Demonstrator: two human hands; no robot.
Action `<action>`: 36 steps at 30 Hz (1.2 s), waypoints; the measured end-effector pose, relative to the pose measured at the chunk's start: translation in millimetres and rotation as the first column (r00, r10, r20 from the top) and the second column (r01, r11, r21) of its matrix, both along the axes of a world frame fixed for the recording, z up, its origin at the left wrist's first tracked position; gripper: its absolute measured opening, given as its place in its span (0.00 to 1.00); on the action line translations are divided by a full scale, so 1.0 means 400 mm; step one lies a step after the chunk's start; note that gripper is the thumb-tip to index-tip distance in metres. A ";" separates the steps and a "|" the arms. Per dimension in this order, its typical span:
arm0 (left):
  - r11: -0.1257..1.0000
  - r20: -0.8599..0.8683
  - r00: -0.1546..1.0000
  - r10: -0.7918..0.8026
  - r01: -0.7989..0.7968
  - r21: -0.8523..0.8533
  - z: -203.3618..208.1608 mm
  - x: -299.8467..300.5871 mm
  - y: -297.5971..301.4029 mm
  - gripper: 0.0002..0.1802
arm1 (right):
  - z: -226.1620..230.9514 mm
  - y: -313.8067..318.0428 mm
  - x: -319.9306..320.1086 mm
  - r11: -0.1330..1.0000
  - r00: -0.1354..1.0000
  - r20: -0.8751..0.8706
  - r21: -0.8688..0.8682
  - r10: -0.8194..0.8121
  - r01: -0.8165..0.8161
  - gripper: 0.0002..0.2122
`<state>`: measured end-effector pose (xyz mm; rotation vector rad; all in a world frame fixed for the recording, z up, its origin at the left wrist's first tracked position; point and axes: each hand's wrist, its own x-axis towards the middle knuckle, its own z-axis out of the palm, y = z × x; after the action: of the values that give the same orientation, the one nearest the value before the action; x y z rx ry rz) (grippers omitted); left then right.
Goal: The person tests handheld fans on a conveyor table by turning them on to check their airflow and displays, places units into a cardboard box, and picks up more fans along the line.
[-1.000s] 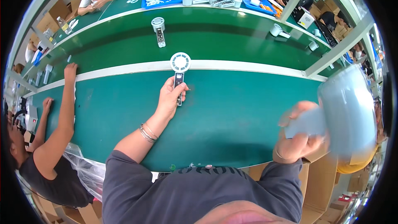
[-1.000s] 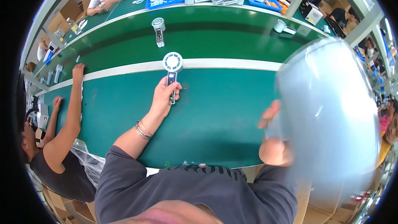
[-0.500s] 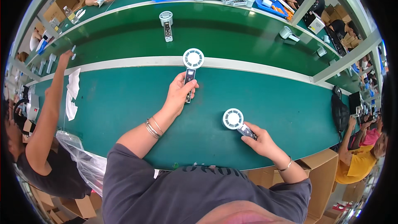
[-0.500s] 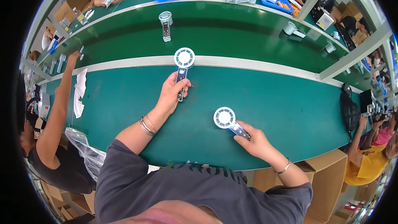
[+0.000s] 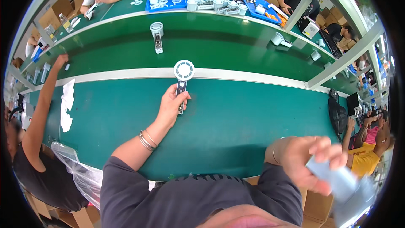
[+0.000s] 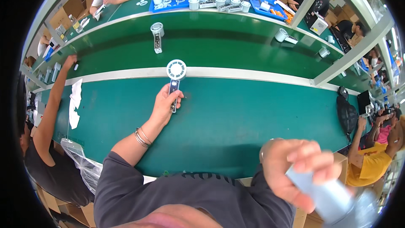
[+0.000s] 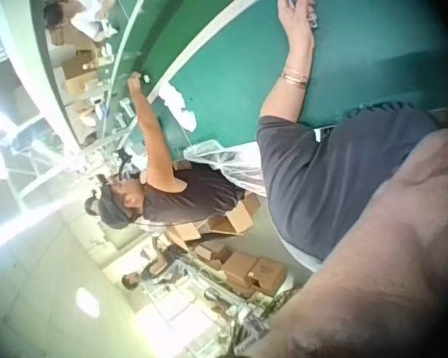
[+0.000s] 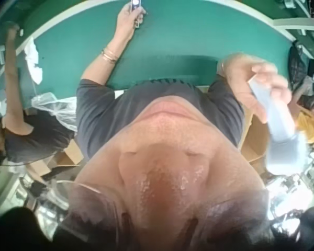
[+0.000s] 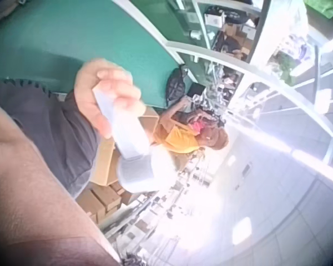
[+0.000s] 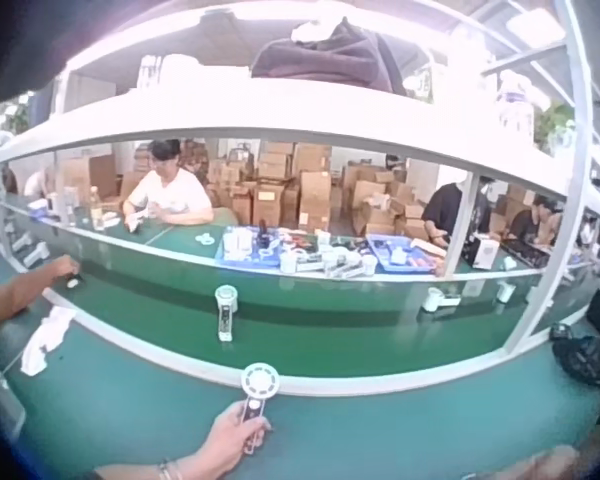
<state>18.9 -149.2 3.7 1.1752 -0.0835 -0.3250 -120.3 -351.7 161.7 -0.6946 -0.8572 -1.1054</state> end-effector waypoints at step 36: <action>0.999 -0.005 0.999 0.040 -0.040 0.021 -0.003 -0.005 0.014 0.14 | -0.041 0.020 0.178 0.752 0.742 -0.385 -0.616 -0.548 0.235 0.15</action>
<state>17.1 -143.5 2.7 1.1949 -0.0519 -0.2946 -49.3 -343.9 145.2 -1.6618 -0.5012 -0.9589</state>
